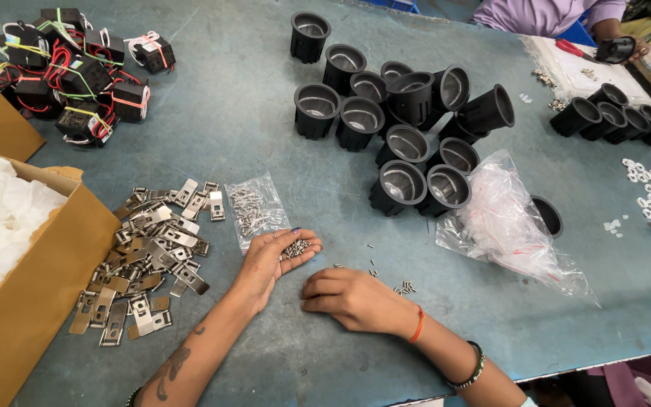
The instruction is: The person sorts small metal screws on a workbench, picking them up and placing them into a clear plastic bag. They handle the screws one at a time, occasionally adjusting the pile and the bag.
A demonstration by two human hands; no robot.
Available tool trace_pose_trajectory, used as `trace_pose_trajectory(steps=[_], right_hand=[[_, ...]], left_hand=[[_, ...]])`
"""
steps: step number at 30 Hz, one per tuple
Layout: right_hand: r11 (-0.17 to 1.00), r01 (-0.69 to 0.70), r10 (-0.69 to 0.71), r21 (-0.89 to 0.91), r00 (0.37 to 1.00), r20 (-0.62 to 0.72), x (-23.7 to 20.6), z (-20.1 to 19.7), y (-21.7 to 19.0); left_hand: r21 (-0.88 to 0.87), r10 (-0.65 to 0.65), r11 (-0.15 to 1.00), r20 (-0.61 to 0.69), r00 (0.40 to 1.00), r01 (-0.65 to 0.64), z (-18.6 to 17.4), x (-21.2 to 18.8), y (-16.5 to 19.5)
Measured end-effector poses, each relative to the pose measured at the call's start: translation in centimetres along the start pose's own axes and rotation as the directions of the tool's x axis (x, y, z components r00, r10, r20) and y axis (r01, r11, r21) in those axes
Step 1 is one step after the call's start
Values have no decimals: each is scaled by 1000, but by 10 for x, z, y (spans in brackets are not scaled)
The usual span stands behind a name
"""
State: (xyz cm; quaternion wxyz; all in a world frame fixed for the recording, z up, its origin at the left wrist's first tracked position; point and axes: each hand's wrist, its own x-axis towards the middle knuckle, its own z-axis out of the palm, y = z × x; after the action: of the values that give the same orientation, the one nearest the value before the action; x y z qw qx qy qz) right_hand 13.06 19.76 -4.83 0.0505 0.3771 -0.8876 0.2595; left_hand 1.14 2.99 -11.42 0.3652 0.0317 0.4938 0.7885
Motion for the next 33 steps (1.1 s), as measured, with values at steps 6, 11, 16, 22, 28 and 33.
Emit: trace_pose_trajectory(steps=[6,11,16,22,28,33], right_hand=[[988,-151,149,16,983,105,-14,-27,20],[954,-291,299,76,947,-118,-23,-47,33],[854,-514,487,-83,845,-220,-23,-47,41],[864,-499,493,-62,865,-86,-31,-43,41],[857,-515,515,-4,857,-1,-30,-50,37],[930,-358,367,79,913,-180,-12,-27,33]], left_hand=[[16,-5,1000,11,1000,5,0,-2,4],[27,-10,1000,18,1000,10,-1,-1,4],[5,16,1000,37,999,-16,-2,-1,1],[14,-2,1000,20,1000,2,-2,-1,2],[16,9,1000,28,1000,-9,-1,-5,6],[22,-19,1000,7,1000,19,-2,-3,4]])
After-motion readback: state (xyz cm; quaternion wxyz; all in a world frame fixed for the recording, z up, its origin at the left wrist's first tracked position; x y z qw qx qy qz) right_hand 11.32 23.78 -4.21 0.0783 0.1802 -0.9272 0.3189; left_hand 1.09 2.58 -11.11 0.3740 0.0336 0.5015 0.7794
